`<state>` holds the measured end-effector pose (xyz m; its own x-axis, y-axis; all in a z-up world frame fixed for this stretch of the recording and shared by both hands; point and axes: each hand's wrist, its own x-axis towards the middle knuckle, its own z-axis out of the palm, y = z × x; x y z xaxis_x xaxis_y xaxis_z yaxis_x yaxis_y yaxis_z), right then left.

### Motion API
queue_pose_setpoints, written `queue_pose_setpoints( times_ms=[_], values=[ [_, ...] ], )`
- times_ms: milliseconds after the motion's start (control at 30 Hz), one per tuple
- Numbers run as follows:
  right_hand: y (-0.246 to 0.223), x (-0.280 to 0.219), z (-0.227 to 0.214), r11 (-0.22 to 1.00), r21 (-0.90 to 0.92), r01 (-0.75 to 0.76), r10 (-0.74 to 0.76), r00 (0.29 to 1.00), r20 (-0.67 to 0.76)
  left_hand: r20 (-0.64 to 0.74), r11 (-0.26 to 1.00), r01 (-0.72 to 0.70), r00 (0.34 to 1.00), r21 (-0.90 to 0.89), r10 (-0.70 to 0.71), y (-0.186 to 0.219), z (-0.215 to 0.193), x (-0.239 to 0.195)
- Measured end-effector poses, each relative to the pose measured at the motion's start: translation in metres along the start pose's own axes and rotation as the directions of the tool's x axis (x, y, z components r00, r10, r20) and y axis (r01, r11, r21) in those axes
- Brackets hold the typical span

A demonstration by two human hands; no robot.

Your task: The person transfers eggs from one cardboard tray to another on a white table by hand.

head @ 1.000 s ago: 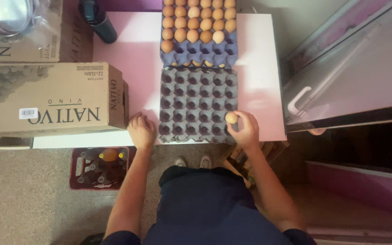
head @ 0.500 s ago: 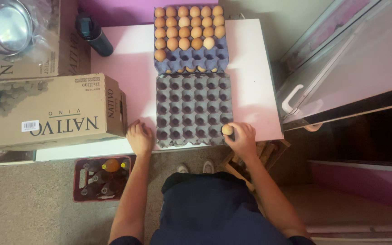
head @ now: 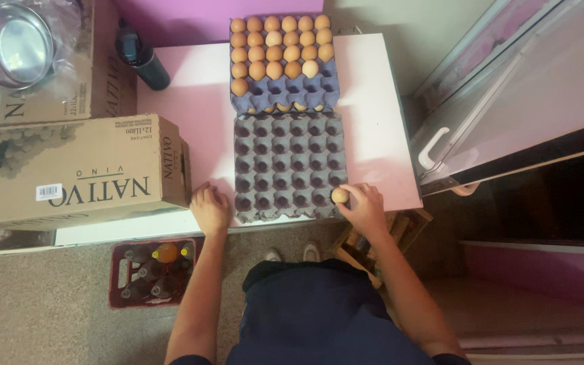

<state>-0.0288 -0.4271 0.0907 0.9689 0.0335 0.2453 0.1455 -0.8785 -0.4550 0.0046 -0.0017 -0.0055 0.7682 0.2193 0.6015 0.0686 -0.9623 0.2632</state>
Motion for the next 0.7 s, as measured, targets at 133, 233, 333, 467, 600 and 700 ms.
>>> queue_pose_setpoints(
  times_ms=[133, 233, 333, 467, 600, 700],
  values=[
    [0.003, -0.002, 0.008, 1.0, 0.024, -0.008, 0.007, 1.0, 0.016, -0.004, 1.0, -0.003, 1.0, 0.006, 0.003, -0.001, 0.002, -0.001],
    [0.004, -0.004, 0.007, 0.997, 0.078, -0.028, 0.024, 0.999, 0.047, 0.014, 1.0, 0.006, 1.0, 0.006, -0.006, 0.001, -0.001, -0.002],
    [0.0, -0.002, -0.002, 0.988, 0.123, -0.094, 0.073, 0.984, 0.164, 0.005, 1.0, 0.003, 1.0, -0.002, -0.003, 0.001, -0.003, -0.001],
    [-0.001, -0.001, -0.008, 0.993, 0.073, -0.089, 0.076, 0.983, 0.165, 0.028, 1.0, 0.003, 1.0, 0.005, -0.004, 0.002, -0.003, -0.001],
    [-0.004, -0.002, -0.01, 0.984, 0.123, -0.129, 0.114, 0.986, 0.123, 0.056, 1.0, 0.029, 0.998, 0.005, -0.03, -0.003, 0.002, -0.004],
    [-0.002, -0.002, -0.008, 0.973, 0.18, -0.145, 0.12, 0.983, 0.139, 0.073, 1.0, 0.026, 0.997, 0.0, -0.026, 0.0, -0.003, -0.001]
  ],
)
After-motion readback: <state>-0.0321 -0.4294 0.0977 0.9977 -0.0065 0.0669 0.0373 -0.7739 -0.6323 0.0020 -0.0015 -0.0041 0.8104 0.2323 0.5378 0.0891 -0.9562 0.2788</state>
